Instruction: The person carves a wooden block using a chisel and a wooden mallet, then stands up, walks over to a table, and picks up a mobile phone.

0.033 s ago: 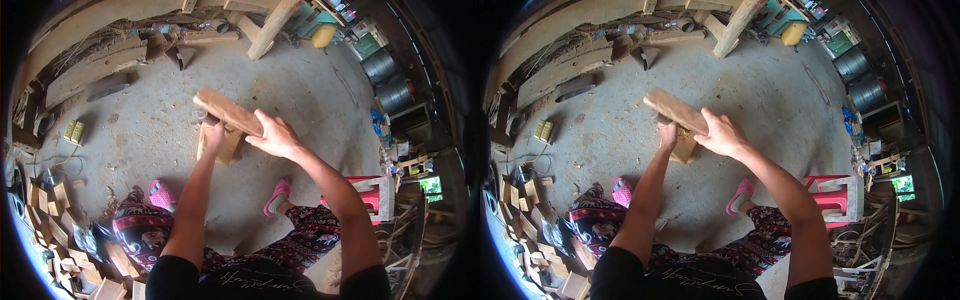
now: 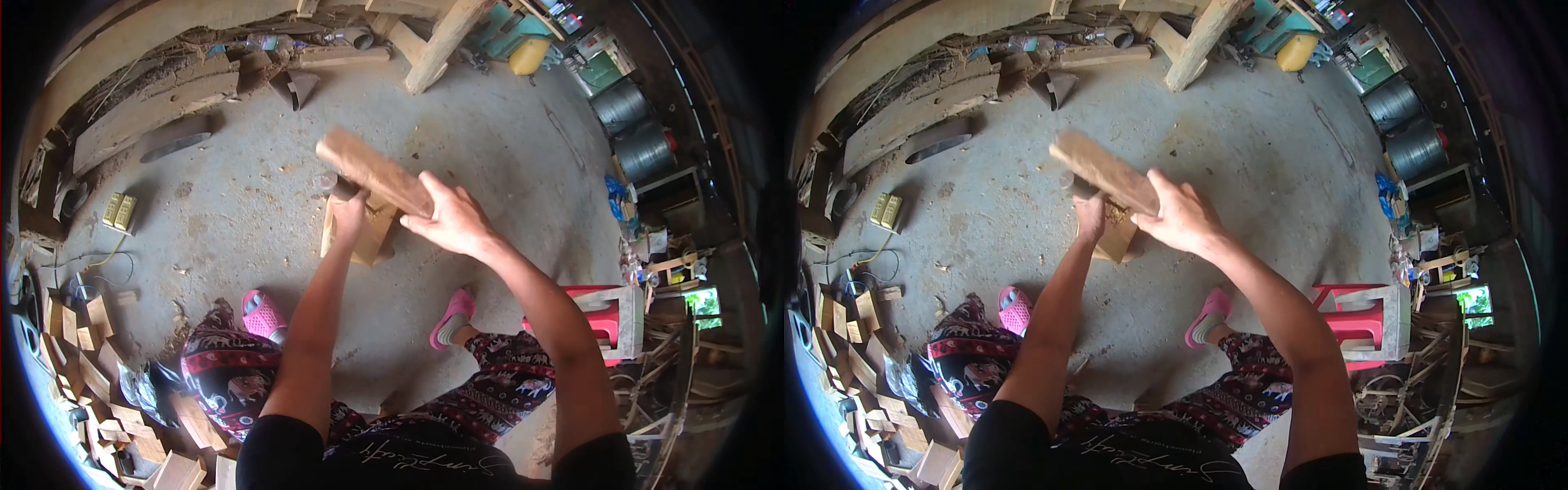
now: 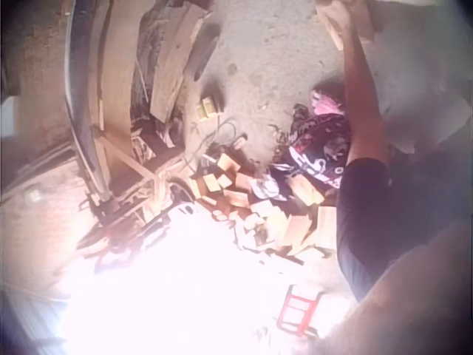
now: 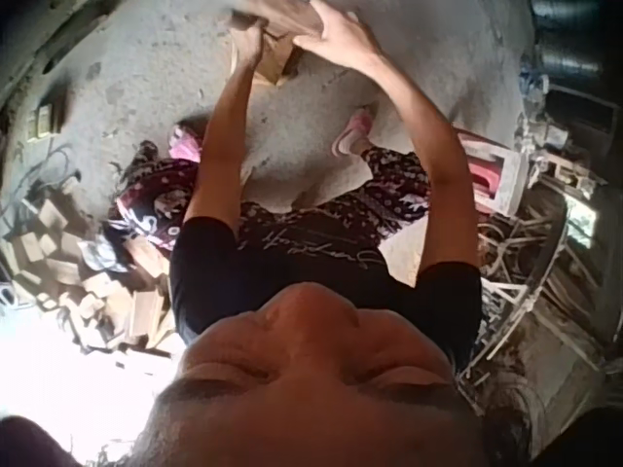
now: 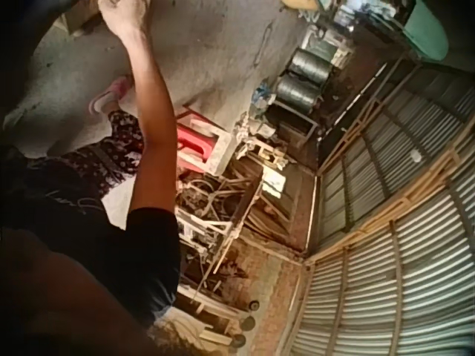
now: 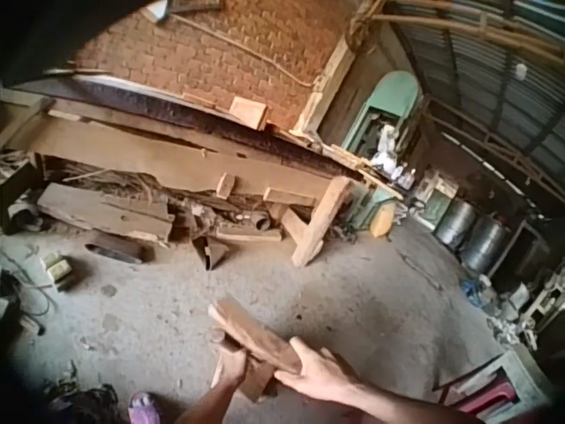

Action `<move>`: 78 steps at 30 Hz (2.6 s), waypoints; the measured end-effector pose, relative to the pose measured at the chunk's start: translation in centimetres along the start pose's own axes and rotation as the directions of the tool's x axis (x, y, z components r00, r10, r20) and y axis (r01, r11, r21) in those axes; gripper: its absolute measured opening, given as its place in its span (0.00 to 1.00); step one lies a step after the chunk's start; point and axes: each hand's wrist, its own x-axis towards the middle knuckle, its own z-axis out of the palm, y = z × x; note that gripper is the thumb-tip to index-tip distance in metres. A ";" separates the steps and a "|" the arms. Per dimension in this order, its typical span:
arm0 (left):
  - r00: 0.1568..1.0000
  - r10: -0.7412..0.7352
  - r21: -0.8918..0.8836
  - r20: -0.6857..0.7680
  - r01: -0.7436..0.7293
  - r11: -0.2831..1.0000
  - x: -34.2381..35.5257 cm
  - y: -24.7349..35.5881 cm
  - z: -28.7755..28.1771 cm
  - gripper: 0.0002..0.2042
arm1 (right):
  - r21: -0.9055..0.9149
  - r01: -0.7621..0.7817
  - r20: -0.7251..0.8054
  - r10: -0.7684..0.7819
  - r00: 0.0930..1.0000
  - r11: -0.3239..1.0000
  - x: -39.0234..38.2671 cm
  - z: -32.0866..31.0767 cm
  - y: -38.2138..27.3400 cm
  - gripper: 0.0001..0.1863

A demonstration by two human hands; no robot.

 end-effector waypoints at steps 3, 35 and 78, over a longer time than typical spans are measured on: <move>0.994 0.023 -0.047 -0.107 -0.028 0.998 0.1 0.0 -0.4 0.07 | 0.229 -0.025 -0.048 0.037 0.998 0.973 -1.1 -0.1 0.9 0.47; 0.978 0.174 0.263 0.115 -0.199 0.944 -2.4 -0.4 2.5 0.06 | 0.243 0.421 -0.486 -0.266 0.832 0.874 -3.9 0.1 3.9 0.27; 0.883 0.306 0.440 0.355 -0.446 0.779 -8.5 -4.7 4.4 0.12 | 0.694 0.462 -0.685 0.310 0.659 0.552 -14.8 13.2 10.7 0.23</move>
